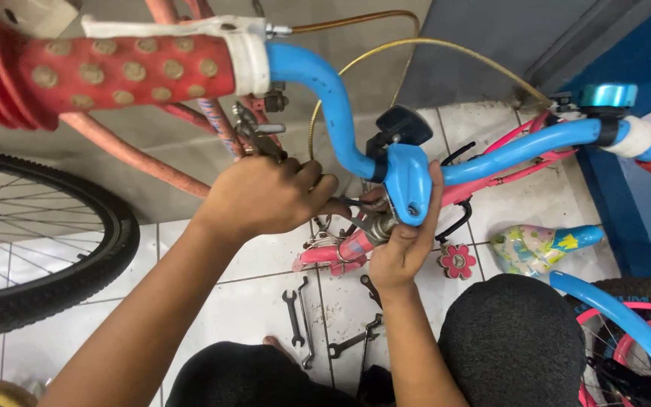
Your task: Aligning the handlebars of a child's bicycle and tightening the stem bolt using an Allen key.
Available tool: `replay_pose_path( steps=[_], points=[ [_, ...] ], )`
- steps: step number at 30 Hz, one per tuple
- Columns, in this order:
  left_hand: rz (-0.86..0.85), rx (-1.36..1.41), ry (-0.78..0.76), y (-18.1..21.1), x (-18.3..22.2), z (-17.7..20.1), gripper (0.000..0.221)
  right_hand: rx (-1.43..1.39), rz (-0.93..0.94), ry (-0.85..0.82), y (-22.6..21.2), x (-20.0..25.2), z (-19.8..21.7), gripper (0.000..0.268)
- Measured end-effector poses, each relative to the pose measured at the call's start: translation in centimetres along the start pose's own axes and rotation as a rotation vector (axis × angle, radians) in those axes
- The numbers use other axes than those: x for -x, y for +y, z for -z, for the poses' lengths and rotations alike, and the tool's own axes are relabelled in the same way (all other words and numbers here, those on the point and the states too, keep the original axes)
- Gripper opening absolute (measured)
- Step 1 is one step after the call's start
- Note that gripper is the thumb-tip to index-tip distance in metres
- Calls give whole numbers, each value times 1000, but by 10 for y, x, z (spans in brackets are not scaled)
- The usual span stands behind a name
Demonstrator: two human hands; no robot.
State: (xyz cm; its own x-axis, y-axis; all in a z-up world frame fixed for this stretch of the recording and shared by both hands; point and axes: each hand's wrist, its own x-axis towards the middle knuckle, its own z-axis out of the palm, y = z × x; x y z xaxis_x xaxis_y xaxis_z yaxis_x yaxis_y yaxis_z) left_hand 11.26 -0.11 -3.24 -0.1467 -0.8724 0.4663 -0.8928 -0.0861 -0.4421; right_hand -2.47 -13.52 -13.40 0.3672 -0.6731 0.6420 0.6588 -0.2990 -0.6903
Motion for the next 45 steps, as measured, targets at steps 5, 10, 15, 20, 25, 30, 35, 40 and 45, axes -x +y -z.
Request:
replay_pose_path(
  steps=[5, 10, 15, 20, 25, 30, 35, 40, 45],
  points=[
    [-51, -51, 96, 2, 4, -13, 32, 16, 36, -18, 8, 3, 4, 79],
    [-31, -5, 106, -3, 2, -18, 35, 114, 89, 33, 12, 5, -2, 78],
    [-22, -26, 206, -4, 4, -29, 40, 49, 86, 34, 17, 5, 4, 78],
    [-22, -61, 284, -8, 4, -38, 42, 70, 116, 51, 16, 3, 0, 78],
    [-29, -42, 289, -11, 5, -41, 42, 75, 111, 21, 8, 5, 5, 78],
    [47, 272, 88, -7, 2, -20, 36, 409, 13, -70, 5, 13, 11, 69],
    [116, 319, -56, -3, 4, -14, 25, 118, 77, -8, 10, -2, 4, 77],
    [148, 349, -190, -1, -5, -6, 27, -15, 26, 54, 7, -3, 3, 84],
    [249, 387, -430, 5, -12, 3, 36, 21, -23, 21, 11, 4, 5, 83]
  ],
)
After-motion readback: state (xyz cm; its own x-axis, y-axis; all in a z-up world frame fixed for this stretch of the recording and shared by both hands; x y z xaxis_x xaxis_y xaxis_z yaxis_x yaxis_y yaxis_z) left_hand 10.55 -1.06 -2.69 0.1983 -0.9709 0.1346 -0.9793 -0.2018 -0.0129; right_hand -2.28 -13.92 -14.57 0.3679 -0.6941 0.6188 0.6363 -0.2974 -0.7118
